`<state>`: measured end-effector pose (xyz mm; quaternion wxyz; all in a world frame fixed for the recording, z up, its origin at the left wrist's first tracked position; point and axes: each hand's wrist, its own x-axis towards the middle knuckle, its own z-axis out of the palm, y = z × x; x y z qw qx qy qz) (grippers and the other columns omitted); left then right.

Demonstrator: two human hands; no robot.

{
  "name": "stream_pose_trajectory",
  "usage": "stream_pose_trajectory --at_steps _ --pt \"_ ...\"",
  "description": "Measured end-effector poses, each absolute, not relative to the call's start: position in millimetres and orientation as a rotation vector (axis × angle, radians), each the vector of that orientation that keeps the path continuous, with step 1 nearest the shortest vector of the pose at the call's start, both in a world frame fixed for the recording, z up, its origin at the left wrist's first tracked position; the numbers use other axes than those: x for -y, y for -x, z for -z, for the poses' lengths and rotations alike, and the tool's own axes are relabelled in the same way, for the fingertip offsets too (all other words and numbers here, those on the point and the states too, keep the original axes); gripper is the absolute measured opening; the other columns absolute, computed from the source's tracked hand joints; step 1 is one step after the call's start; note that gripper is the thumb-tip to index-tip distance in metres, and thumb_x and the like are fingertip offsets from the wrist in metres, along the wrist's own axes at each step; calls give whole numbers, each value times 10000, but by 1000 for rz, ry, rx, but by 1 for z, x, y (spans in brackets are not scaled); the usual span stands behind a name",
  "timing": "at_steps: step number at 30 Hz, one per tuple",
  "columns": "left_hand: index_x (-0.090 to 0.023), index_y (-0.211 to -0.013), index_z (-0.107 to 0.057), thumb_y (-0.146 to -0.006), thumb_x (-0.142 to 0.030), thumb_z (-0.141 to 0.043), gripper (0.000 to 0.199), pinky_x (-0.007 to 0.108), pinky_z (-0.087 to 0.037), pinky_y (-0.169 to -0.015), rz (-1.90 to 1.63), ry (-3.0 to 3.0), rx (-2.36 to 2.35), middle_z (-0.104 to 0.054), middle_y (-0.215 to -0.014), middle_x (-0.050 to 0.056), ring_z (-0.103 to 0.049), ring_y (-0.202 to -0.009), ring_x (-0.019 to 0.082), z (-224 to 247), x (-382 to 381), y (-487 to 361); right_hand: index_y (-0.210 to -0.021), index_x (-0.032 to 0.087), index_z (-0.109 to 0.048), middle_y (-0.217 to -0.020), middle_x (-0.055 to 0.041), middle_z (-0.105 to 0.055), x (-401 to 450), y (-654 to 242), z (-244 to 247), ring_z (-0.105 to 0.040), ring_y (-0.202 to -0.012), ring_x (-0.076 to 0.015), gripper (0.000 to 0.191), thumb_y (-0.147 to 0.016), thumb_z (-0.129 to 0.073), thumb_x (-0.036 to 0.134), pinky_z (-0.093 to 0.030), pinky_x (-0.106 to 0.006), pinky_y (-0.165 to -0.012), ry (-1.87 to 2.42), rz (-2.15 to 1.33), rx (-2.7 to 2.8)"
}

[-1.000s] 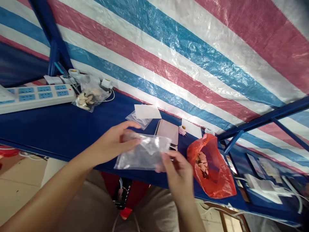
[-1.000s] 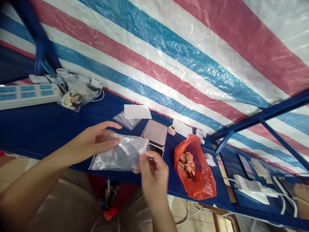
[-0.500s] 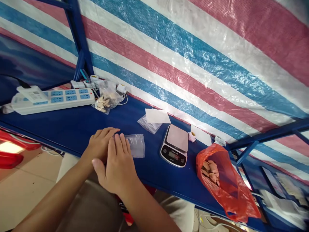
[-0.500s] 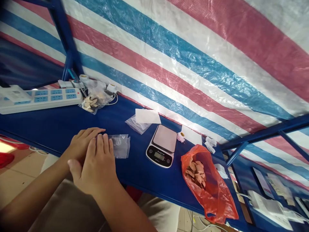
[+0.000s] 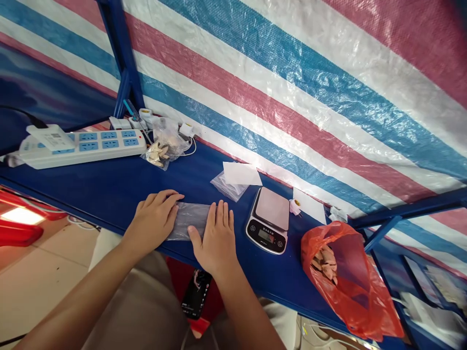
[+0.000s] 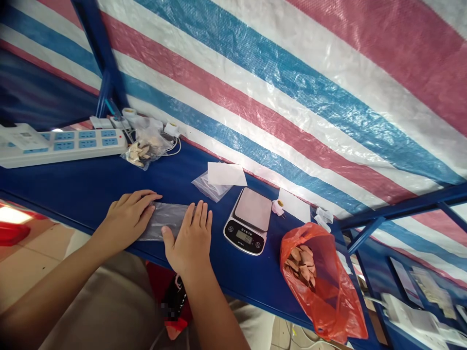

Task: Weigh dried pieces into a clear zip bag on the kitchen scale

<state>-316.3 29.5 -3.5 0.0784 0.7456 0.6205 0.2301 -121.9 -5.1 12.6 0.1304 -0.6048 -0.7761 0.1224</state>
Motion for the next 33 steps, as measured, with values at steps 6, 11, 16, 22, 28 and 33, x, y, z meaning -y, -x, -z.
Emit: stream_pose_trajectory --at_steps 6,11,16,22,28,33 --pt "-194 -1342 -620 -1030 -474 -350 499 509 -488 -1027 -771 -2189 -1787 -642 -1362 144 -599 -1199 332 3 -32 325 -1629 17 -331 -1725 -196 -201 10 138 -20 -108 -1625 -331 745 -1093 -318 535 -180 -573 -1317 1499 -250 2370" --pt "-233 -1305 -658 -1034 -408 -335 457 546 -511 -959 -734 -2251 -1911 -656 -1360 141 -600 -1225 363 4 -28 322 -1638 67 -346 -1713 -243 -192 12 138 -6 -153 -1607 -394 813 -1055 -375 632 -220 -643 -1282 1619 -323 2315" --pt "-189 -1374 -644 -1055 -365 -318 489 566 -474 -1095 -819 -2363 -1830 -612 -1468 150 -558 -1360 352 -4 -20 313 -1633 56 -354 -1708 -260 -182 13 125 -5 -123 -1606 -402 779 -1058 -416 577 -219 -640 -1282 1642 -341 2305" --pt "-236 -1602 -437 -1066 -503 -368 603 608 -227 -1292 -589 -2694 -1466 -413 -1660 88 -369 -1556 337 11 -1 295 -1637 29 -315 -1717 -176 -234 14 106 -10 -154 -1617 -299 619 -1099 -289 334 -252 -549 -1304 1670 -400 2269" --pt "-239 -1652 -321 -1045 -566 -392 693 673 -211 -1276 -563 -2721 -1480 -301 -1702 107 -295 -1582 381 20 -3 299 -1640 59 -332 -1727 -170 -204 19 100 -6 -132 -1617 -332 630 -1104 -307 389 -205 -582 -1310 1662 -319 2346" --pt "-332 -1618 -395 -1058 -486 -371 582 708 -246 -1242 -551 -2715 -1491 -317 -1699 69 -319 -1569 393 23 -4 298 -1641 94 -349 -1732 -163 -203 17 105 -12 -101 -1623 -321 578 -1105 -303 306 -232 -583 -1303 1620 -220 2334"
